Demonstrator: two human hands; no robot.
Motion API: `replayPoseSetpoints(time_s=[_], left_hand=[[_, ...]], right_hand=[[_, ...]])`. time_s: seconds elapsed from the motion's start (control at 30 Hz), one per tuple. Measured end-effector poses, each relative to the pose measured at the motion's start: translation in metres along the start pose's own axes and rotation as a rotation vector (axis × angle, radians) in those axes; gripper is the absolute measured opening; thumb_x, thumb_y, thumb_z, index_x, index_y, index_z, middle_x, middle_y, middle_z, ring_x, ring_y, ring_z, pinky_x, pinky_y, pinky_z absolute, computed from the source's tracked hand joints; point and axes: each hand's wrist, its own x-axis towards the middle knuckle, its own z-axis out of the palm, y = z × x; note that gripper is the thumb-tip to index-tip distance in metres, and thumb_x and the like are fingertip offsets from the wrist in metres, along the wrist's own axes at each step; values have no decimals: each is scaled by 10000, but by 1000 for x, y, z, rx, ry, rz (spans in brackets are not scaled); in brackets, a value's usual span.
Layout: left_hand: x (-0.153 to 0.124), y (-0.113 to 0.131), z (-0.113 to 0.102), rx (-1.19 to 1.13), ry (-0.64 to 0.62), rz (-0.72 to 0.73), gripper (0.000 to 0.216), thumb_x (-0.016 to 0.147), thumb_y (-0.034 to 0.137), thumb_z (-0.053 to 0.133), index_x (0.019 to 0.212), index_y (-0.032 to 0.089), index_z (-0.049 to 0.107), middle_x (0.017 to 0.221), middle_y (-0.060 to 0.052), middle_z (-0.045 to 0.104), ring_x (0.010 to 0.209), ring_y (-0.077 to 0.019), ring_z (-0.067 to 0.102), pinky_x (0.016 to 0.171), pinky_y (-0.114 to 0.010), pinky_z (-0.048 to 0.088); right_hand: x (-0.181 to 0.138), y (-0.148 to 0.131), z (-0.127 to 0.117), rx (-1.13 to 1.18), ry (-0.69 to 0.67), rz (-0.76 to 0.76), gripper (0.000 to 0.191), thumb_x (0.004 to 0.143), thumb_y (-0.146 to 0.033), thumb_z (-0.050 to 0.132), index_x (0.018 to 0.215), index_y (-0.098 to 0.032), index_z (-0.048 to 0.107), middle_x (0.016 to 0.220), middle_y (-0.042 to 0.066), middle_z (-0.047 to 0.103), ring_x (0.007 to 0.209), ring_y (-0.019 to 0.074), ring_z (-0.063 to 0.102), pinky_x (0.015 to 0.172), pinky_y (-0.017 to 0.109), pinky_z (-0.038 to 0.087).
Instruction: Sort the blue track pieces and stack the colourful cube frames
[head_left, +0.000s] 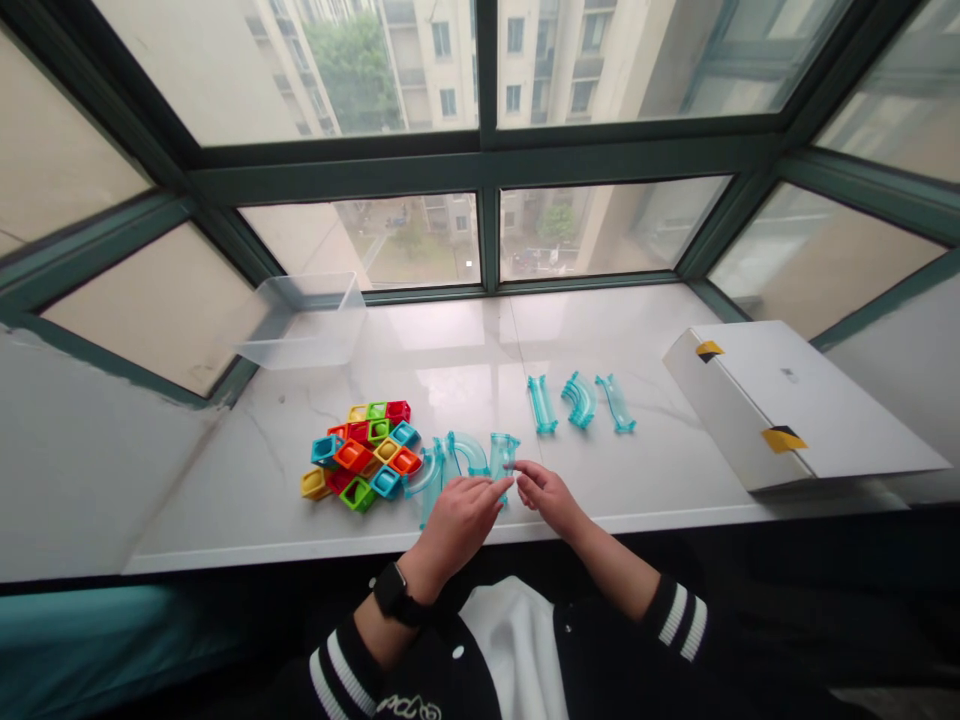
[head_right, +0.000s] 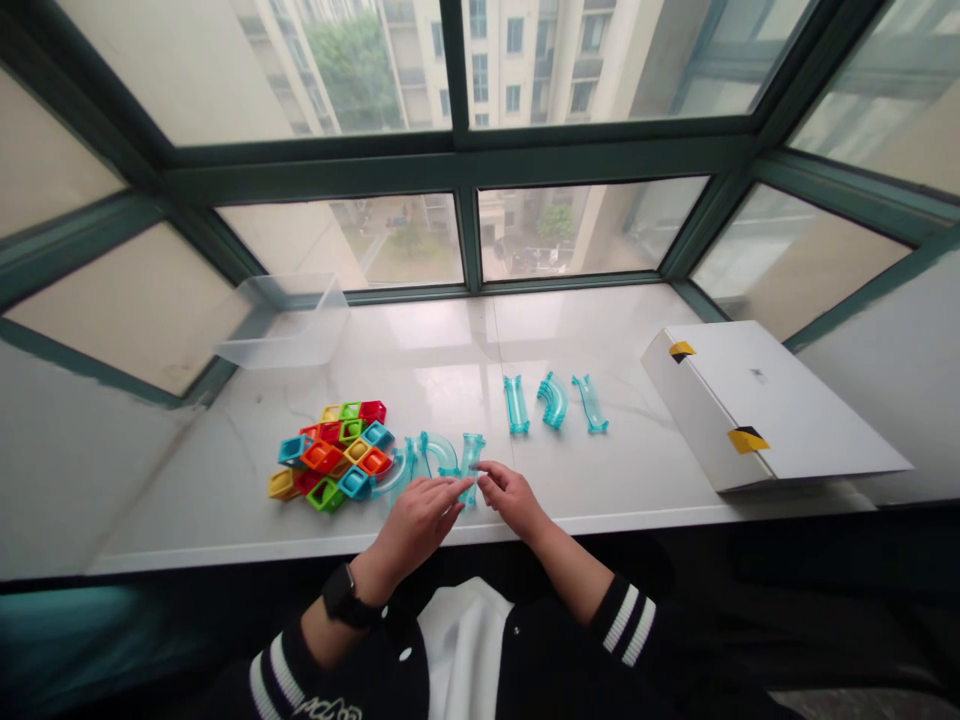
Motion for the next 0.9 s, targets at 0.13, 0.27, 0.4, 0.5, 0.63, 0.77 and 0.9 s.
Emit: replayPoseSetpoints(time_s=[0.13,0.27,0.4,0.5,0.63,0.77,0.9], left_hand=[[7,11,-1,106,-57,59,367,1050,208,493,1381,261,643,997,-70,770,1045,-245,720,954,-457,545],[8,17,-3,164,-77,71,361,1047,186,488,1322,304,690,894,-47,750,1082,-255,700,1052,-521,503],[10,19,-5,125,-44,93,351,1041,204,528,1292,373,708,866,-16,734,1056,-239,689,1175,-567,426],[11,15,-5,-16,118,14,343,1043,255,554,1360,332,661,1055,-36,749,1067,-224,689,1143,-511,484],[9,6,-4,-120,249,-182,333,1044,309,555,1363,261,640,1271,-95,700,1189,-264,669,1046,-459,563],[5,2,3,-220,112,-239,312,1056,322,527,1321,272,684,1168,-76,764,1088,-286,731,941,-463,609],[3,0,12,-292,91,-295,311,1059,312,518,1289,294,726,1178,-75,788,1055,-294,755,909,-459,616]], right_hand=[[1,-4,6,130,-48,56,529,896,-635,703,1175,-186,690,611,-64,522,547,116,463,550,258,384],[3,-9,5,182,-55,107,415,871,-565,726,1051,-193,687,617,-56,559,542,115,486,534,249,388],[5,-10,4,133,14,145,262,882,-452,647,946,-201,683,560,-61,559,513,124,505,540,259,422],[6,-6,2,154,91,138,209,872,-401,593,906,-207,664,588,-41,608,528,132,536,543,261,436],[7,-3,0,186,135,134,213,856,-412,601,892,-207,645,598,-35,621,517,129,537,529,257,428],[6,-4,0,165,110,140,222,864,-399,596,923,-198,666,589,-43,612,514,123,531,535,255,427],[6,-3,1,171,88,139,271,878,-418,604,1000,-191,685,589,-53,601,510,121,519,532,254,416]])
